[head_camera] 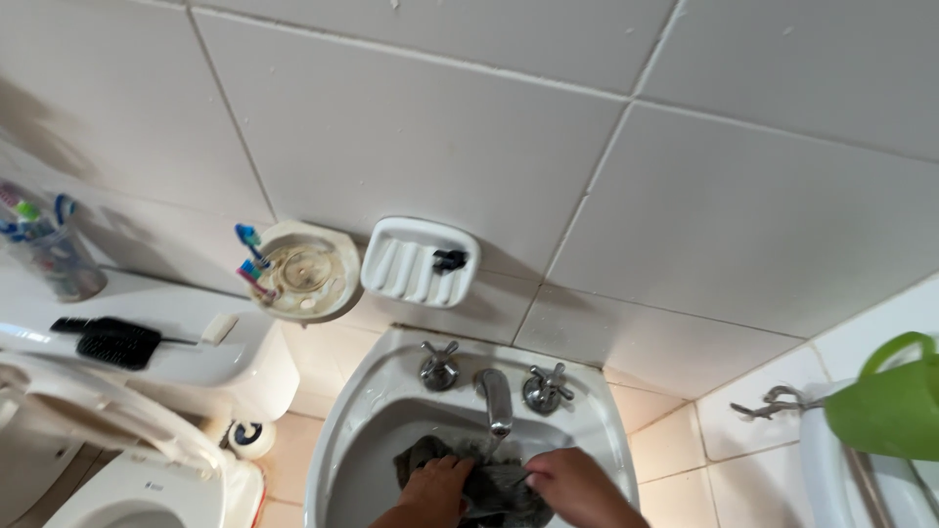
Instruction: Washing a cleaning cloth in a bathroom sink and tidying the sink area.
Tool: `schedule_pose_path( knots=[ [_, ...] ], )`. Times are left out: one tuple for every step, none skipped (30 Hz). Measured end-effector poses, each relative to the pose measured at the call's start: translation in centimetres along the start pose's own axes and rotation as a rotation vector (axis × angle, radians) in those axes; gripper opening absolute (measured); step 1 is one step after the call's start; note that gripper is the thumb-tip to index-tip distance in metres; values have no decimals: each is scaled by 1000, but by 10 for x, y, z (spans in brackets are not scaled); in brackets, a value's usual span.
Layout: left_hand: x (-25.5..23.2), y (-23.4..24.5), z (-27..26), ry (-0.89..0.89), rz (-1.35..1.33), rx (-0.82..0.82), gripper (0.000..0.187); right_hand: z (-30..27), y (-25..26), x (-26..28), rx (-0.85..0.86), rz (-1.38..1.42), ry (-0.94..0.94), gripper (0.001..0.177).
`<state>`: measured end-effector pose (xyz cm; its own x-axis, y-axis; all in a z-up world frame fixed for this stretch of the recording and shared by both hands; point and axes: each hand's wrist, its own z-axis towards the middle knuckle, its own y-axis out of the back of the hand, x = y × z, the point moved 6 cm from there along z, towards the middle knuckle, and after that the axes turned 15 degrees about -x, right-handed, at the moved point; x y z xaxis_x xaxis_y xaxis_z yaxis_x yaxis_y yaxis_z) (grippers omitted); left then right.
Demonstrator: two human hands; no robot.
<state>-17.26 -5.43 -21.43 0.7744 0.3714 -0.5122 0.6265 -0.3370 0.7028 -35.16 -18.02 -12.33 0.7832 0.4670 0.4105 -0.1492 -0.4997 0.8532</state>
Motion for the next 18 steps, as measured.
schedule_pose_path(
  knots=[
    [6,-12,12,-9,5,-2,77,-7,21,4,-9,0,-5,21],
    [10,-17,25,-65,3,-121,46,-15,41,2,-34,61,-106,21],
    [14,-26,33,-117,-1,-233,23,-26,58,1,-53,126,-209,22],
    [5,-21,30,-122,1,-229,23,-31,68,-3,-55,128,-215,22],
    [-5,-11,26,-149,-118,-312,17,-36,83,-4,-152,245,-198,24],
    [-14,-1,21,-176,-237,-394,15,-41,97,-5,-250,362,-180,27],
    [-21,0,21,-178,-236,-392,15,-48,104,-1,-251,363,-183,27],
    [-28,3,19,-200,-251,-433,14,-55,115,3,-318,392,-187,28],
    [-33,9,18,-220,-266,-480,14,-61,125,9,-384,421,-186,29],
    [-39,15,13,-219,-265,-482,14,-68,134,17,-383,421,-183,29],
    [-44,22,8,-231,-247,-494,13,-74,144,23,-415,477,-225,30],
    [-50,29,3,-243,-228,-506,14,-81,154,29,-446,532,-267,31],
    [-58,47,-10,-240,-228,-508,14,-82,156,30,-444,533,-265,31],
    [-66,68,-23,-227,-222,-540,17,-84,162,30,-528,707,-258,33],
    [-74,86,-38,-213,-219,-570,22,-88,167,29,-609,880,-253,36],
    [-83,107,-52,-209,-220,-568,22,-94,174,39,-604,880,-254,36],
    [-91,132,-67,-207,-248,-619,22,-101,185,50,-665,905,-213,35],
    [-99,156,-83,-205,-275,-669,23,-108,196,60,-726,931,-171,34]
  ],
)
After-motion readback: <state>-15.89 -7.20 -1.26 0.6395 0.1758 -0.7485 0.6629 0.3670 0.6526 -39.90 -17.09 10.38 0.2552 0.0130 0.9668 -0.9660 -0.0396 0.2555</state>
